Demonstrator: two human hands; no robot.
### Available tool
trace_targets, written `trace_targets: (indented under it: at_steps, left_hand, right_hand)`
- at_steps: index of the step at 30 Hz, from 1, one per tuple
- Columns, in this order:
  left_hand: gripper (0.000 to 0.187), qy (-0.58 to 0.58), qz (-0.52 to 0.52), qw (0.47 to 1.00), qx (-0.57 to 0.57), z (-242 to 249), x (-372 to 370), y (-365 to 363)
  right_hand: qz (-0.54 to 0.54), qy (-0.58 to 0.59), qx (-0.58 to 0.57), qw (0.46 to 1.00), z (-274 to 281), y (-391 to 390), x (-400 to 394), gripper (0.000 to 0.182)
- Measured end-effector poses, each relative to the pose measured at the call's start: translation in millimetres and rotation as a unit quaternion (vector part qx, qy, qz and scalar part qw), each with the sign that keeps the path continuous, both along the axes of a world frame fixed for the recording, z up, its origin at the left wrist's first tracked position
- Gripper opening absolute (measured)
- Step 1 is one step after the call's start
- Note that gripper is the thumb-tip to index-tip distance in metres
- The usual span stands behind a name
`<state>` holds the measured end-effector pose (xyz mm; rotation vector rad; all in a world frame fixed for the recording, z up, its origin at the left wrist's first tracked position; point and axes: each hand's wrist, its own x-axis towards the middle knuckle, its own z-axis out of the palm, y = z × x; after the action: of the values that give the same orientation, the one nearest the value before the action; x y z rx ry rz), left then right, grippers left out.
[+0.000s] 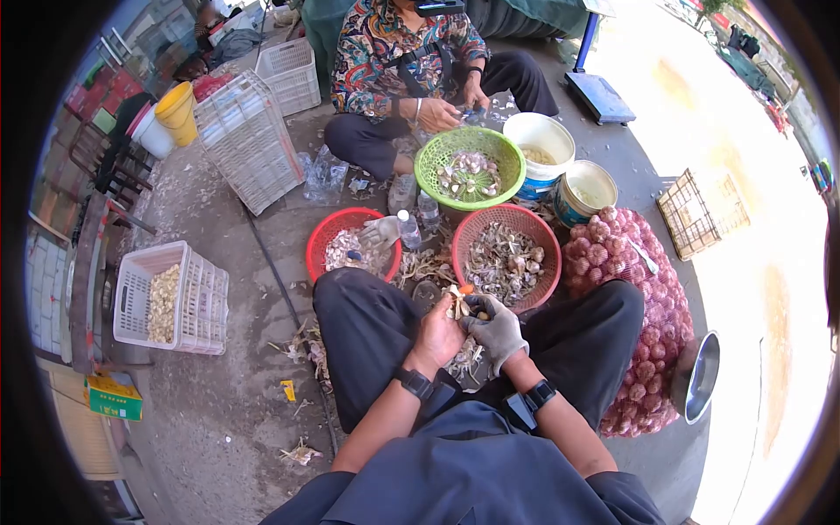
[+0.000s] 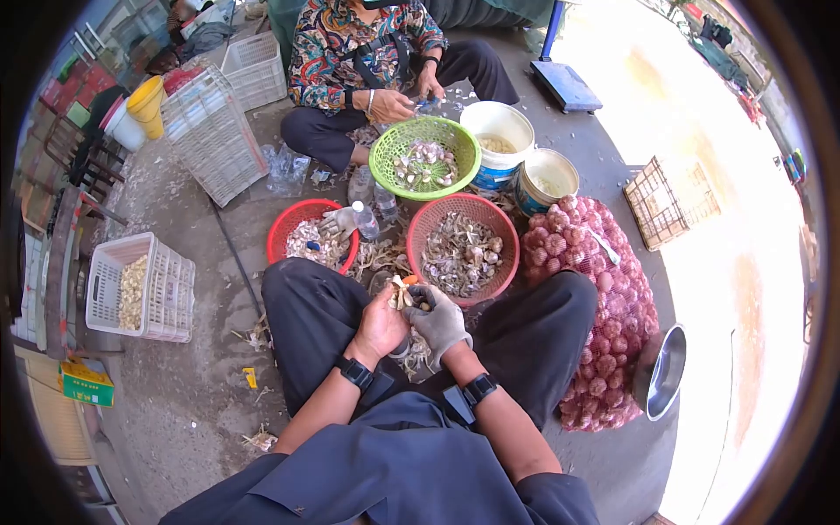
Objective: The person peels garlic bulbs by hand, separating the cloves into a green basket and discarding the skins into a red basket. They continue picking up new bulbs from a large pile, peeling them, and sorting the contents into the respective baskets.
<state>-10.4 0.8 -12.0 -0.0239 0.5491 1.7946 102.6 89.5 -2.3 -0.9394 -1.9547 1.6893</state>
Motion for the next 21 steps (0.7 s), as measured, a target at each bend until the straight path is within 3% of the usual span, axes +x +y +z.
trace_targets:
  at_steps: [4, 11, 16, 21]
  left_hand:
    - [0.041, -0.013, -0.002, 1.0, -0.009, -2, 3, 3]
    - [0.039, -0.036, -0.002, 0.999, -0.018, -22, 2, 5]
    - [0.037, 0.103, 0.002, 0.993, -0.058, -25, 6, 5]
    - [0.035, 0.175, -0.004, 0.979, -0.103, -17, 5, 4]
  right_hand:
    - [-0.012, -0.045, 0.05, 0.998, 6, 2, 0, 0.038]
    - [-0.054, 0.016, -0.143, 0.988, 3, 9, 0, 0.026]
    - [-0.097, 0.026, -0.356, 0.929, 27, 12, 1, 0.021]
    - [-0.097, 0.018, -0.199, 0.975, 12, 6, 0, 0.016]
